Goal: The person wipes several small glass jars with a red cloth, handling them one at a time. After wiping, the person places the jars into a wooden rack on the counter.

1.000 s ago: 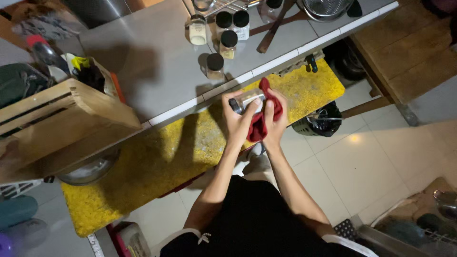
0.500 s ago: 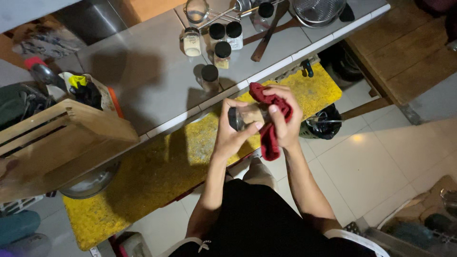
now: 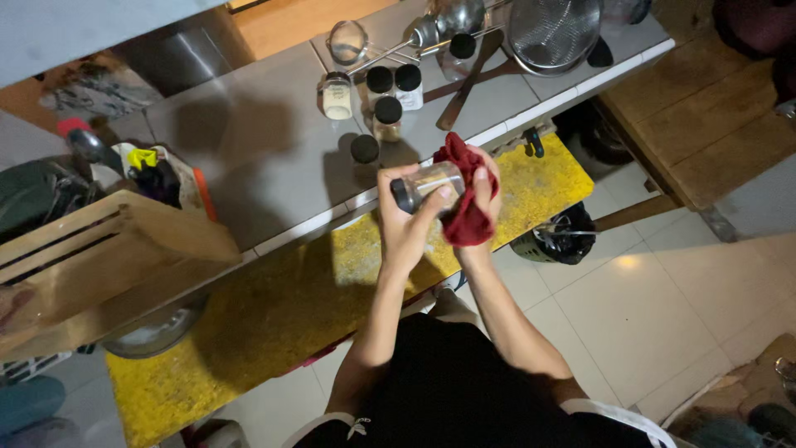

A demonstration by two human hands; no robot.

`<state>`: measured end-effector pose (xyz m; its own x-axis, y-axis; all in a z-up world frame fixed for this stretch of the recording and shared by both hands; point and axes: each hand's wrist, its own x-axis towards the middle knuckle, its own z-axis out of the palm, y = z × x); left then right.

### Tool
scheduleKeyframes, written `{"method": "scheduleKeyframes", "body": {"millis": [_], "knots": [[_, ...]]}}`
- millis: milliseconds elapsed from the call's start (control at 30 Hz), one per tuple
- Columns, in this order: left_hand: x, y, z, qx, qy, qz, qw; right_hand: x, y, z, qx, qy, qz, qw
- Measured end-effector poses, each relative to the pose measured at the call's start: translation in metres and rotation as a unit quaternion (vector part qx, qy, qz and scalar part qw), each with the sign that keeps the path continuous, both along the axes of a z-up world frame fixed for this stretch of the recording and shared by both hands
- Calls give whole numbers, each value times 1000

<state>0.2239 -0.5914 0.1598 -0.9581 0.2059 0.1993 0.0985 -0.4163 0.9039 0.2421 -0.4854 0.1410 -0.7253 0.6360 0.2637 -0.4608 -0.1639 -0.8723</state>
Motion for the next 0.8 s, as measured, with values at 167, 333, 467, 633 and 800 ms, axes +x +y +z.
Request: {"method": "scheduleKeyframes", "body": {"millis": [167,333,467,633,800], "knots": [[-8,8,-10,11,2,12,1000,24,-16,6,262,-30,-145,954],[-2,0,5,7,-5,-50,999,34,-9,20,333,8,-149,931],[5,-10,21,-44,55,-78,994,36,11,35,321,-13,-92,942],[-3,-18,32,-157,118,-79,977,21,30,40,189,-70,11,979],[-7,-16,30,-158,141,-133,968,-12,55,26,71,-80,72,992]]}}
